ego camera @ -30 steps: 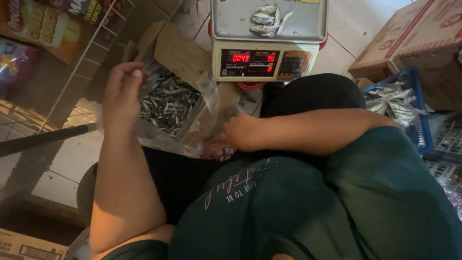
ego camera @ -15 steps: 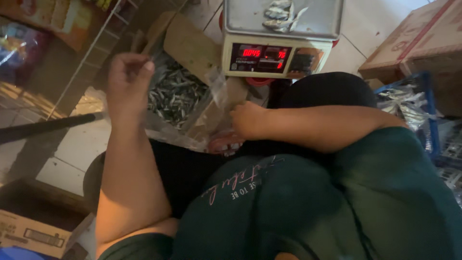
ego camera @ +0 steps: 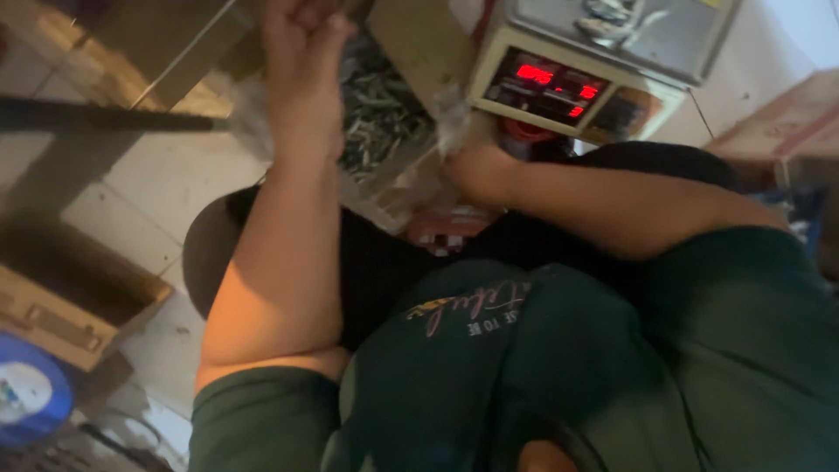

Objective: The person places dried fish onto a digital scale to weigh them and then puts the fish into a plastic bag, which is subsequently tied closed.

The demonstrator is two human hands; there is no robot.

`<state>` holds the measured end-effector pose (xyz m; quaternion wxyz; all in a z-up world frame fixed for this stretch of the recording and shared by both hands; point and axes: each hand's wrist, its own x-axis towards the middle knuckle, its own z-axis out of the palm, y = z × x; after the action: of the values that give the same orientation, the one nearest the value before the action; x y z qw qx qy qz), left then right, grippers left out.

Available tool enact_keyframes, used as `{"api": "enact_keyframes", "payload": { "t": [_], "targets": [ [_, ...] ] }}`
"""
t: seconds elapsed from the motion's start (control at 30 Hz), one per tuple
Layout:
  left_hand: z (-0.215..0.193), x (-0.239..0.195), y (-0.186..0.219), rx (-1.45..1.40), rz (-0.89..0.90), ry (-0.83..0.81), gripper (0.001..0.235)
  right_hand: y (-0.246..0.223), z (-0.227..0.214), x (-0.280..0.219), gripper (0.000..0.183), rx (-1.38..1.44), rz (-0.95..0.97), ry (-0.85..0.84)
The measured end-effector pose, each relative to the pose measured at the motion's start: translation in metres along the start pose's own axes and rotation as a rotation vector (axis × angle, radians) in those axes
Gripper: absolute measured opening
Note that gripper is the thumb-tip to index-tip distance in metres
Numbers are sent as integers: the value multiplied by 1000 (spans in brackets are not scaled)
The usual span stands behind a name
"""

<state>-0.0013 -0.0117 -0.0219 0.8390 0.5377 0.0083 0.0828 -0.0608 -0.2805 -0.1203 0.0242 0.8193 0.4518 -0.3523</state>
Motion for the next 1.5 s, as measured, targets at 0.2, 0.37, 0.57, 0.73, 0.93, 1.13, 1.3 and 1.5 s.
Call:
{"api": "enact_keyframes", "payload": {
  "t": [0.2,0.37,0.57,0.73,0.93,1.13,1.3,1.5],
  "targets": [
    [2,-3,9,-9,42,67,14,30,-1,99,49,136,82,70],
    [-2,-11,27,-33,-103,170,19,25,20,203,34,128,112,16],
    [-10,-10,35,-37,-130,187,25,18,32,258,41,403,234,-42],
    [-16,-12,28,-56,-180,221,31,26,63,273,37,369,123,122],
    [-20,-3,14,-41,-181,149,23,46,52,236,35,222,140,-27],
    [-18,10,0,-40,-198,138,33,105,-32,71,39,365,123,174],
    [-8,12,-22,10,-151,56,32,182,-88,-92,26,574,547,416],
    [6,10,-34,110,-201,68,32,219,-68,-155,23,621,952,751]
  ]
}}
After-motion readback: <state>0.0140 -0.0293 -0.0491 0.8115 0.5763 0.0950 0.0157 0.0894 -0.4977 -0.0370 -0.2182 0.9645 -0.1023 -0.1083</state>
